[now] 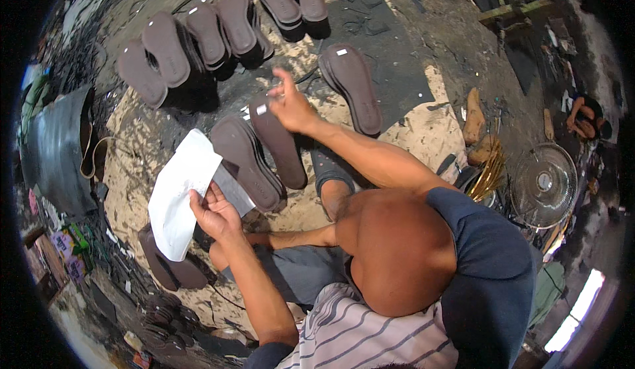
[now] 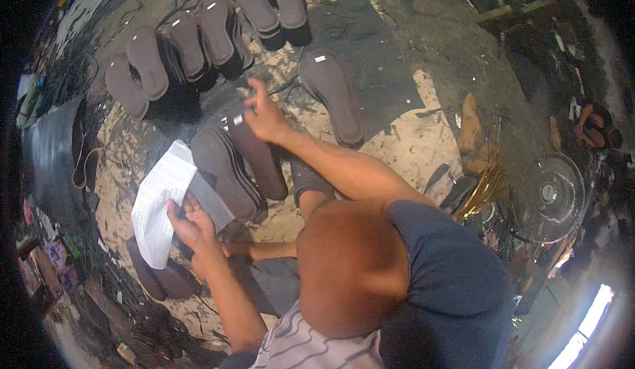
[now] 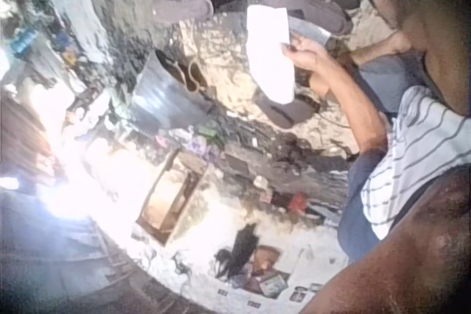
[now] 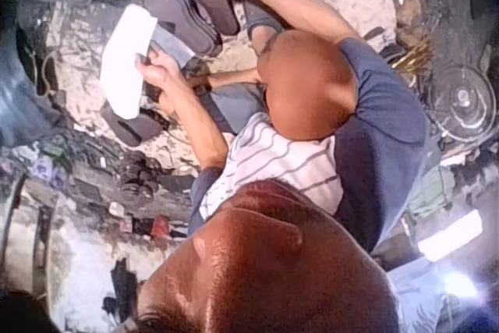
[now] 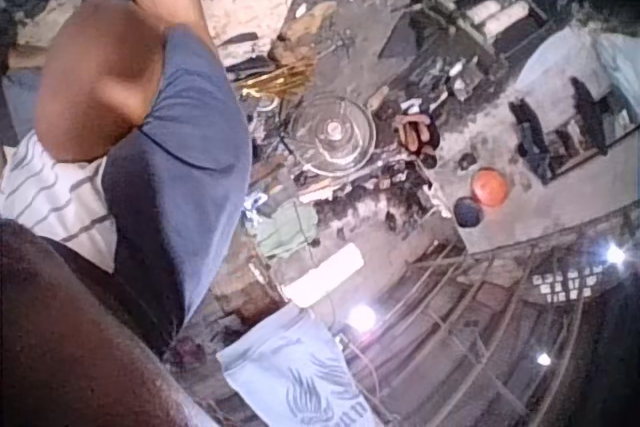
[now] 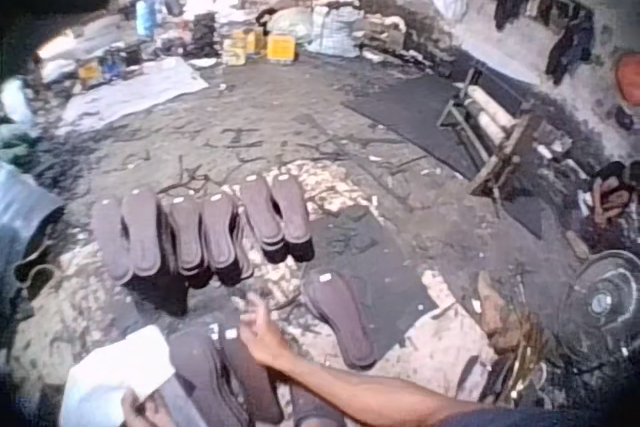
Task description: The person sits on the floor and applies small white labels to the heel area of multiple brown shoe insoles. They tear labels from a sheet, place them on each insole, and stack the labeled insoles into a pile.
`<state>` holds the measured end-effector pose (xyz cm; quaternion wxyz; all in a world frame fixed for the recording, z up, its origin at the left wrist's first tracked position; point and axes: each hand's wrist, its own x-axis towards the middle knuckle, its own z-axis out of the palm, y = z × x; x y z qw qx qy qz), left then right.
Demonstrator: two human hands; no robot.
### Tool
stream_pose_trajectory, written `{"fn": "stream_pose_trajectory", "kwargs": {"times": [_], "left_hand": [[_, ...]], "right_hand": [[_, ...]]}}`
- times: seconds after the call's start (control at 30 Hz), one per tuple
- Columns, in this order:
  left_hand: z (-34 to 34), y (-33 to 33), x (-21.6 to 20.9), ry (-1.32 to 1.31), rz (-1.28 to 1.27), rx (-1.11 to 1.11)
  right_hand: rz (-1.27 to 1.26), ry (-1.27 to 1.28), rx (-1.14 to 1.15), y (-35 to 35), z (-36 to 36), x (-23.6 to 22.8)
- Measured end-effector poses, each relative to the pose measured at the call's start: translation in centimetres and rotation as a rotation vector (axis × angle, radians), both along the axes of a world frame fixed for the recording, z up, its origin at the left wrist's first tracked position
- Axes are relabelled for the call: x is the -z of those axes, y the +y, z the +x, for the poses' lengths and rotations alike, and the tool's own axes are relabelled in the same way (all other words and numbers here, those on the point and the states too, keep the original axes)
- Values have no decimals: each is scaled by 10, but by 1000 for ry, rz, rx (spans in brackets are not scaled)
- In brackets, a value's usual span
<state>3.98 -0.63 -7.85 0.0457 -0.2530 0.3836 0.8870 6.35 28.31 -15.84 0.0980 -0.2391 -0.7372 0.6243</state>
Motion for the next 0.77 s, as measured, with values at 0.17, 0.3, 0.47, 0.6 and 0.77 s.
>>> {"fn": "stream_pose_trajectory", "kwargs": {"times": [0.17,0.3,0.47,0.6,0.77], "left_hand": [[10,-1,-8,29,-68,122],[26,-14,22,24,-184,283],[72,-41,72,-165,-1231,1212],[84,15,10,167,-1087,1204],[95,9,49,230,-1113,1094]], "right_hand": [[-43,-69,243,155,13,-52],[400,-202,235,199,40,-41],[381,20,-17,84,-25,-50],[39,-151,-447,-21,-74,-35],[363,-198,-605,-60,-93,-43]]}}
